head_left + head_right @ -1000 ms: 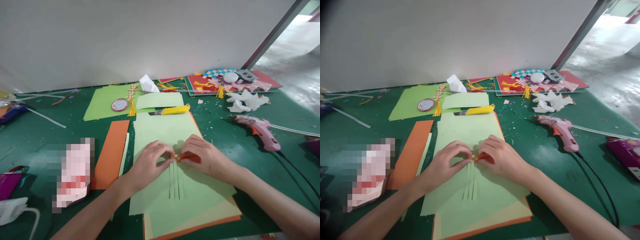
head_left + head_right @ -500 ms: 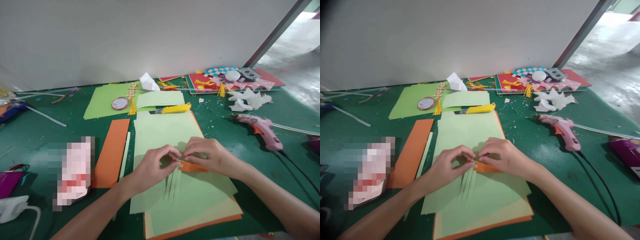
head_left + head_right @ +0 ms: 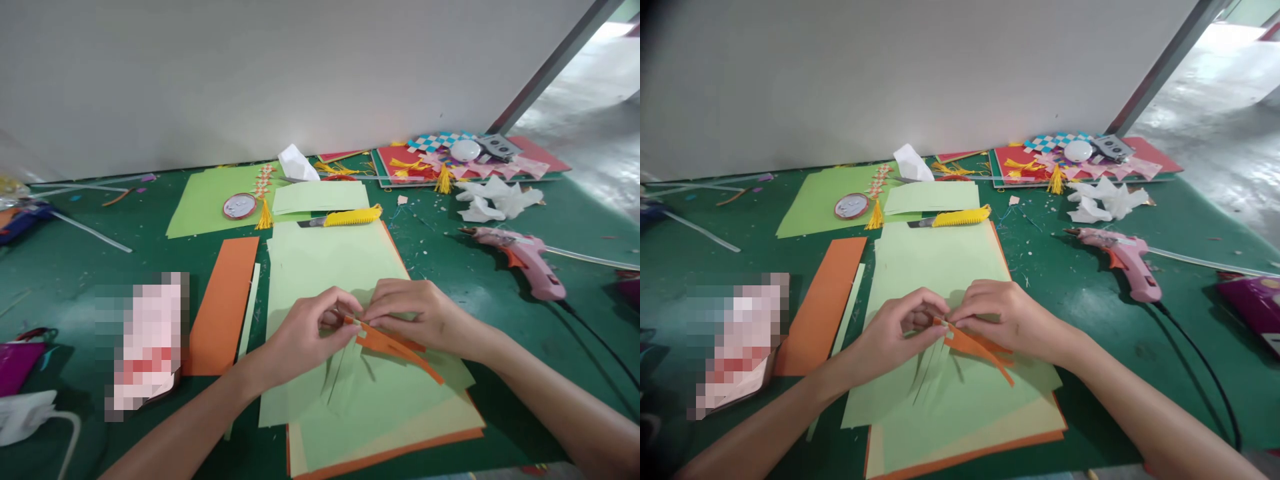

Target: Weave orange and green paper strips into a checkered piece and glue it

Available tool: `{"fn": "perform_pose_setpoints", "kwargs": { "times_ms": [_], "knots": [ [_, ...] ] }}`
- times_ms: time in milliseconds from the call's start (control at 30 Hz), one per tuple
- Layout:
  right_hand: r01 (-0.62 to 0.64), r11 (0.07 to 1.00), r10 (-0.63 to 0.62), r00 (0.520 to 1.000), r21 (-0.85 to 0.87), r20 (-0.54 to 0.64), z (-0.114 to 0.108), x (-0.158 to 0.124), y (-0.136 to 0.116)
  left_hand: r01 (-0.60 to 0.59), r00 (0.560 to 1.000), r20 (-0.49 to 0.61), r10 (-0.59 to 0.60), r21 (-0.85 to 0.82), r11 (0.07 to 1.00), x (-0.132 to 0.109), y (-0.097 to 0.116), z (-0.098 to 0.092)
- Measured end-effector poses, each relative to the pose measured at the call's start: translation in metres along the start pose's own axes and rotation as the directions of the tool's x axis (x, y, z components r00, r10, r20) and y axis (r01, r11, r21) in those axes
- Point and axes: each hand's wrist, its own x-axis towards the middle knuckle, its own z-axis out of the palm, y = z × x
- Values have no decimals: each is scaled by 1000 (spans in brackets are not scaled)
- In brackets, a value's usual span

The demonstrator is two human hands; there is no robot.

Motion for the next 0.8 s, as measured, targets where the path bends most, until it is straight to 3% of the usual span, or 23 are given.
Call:
{"fn": "perform_pose_setpoints", "kwargs": {
  "times_ms": [167,400,800],
  "knots": [
    [10,1000,-10,1000,-2,-10,0,0,-1,31,999,23,-31,-6,1000,0,0,0],
    [-67,998,67,997,2,37,-5,0,-5,51,999,-13,-52,-66,997,1,-1,0],
    [-51,998,52,998,-21,27,0,-1,-3,67,998,-16,-68,-38,997,1,1,0]
  ]
}}
